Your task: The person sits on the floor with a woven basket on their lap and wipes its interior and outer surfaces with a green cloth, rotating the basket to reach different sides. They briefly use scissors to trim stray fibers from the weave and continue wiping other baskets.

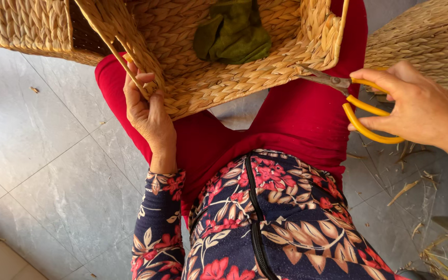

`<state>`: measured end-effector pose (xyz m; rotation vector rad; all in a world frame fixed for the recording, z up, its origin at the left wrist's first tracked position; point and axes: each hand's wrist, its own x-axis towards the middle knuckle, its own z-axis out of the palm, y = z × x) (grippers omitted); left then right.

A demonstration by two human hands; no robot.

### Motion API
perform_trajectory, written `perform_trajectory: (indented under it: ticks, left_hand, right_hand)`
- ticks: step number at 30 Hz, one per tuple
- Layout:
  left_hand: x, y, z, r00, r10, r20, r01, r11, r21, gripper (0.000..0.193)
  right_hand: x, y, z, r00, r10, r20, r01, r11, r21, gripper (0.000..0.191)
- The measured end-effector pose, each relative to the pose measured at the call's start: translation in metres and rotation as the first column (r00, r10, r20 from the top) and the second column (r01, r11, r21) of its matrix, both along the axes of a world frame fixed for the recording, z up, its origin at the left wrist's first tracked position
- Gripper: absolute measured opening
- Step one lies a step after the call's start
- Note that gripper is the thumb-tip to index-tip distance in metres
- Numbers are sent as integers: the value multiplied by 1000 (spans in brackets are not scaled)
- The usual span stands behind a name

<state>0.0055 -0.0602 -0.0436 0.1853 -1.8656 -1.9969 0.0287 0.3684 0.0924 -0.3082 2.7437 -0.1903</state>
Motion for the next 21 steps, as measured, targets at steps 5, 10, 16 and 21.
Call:
perform_trajectory:
  ticks: [5,10,16,21]
  left_hand:
    - [2,-3,-1,1000,17,-7,-17,1000,-15,42]
    - [1,-5,-1,1000,10,-5,-10,1000,-15,41]
    - [2,-4,0,1000,14,-3,-14,1000,-9,40]
    - [1,-3,-1,1000,15,4,-15,1000,-7,39]
  right_hand:
    - [-9,-18,12,998,25,58,-40,961,275,79]
    - [-16,-25,18,997,62,45,-72,964,256,76]
    - [-15,-27,20,997,73,19,-75,951,300,67]
    - [-14,-21,15,986,167,-25,-154,951,268,63]
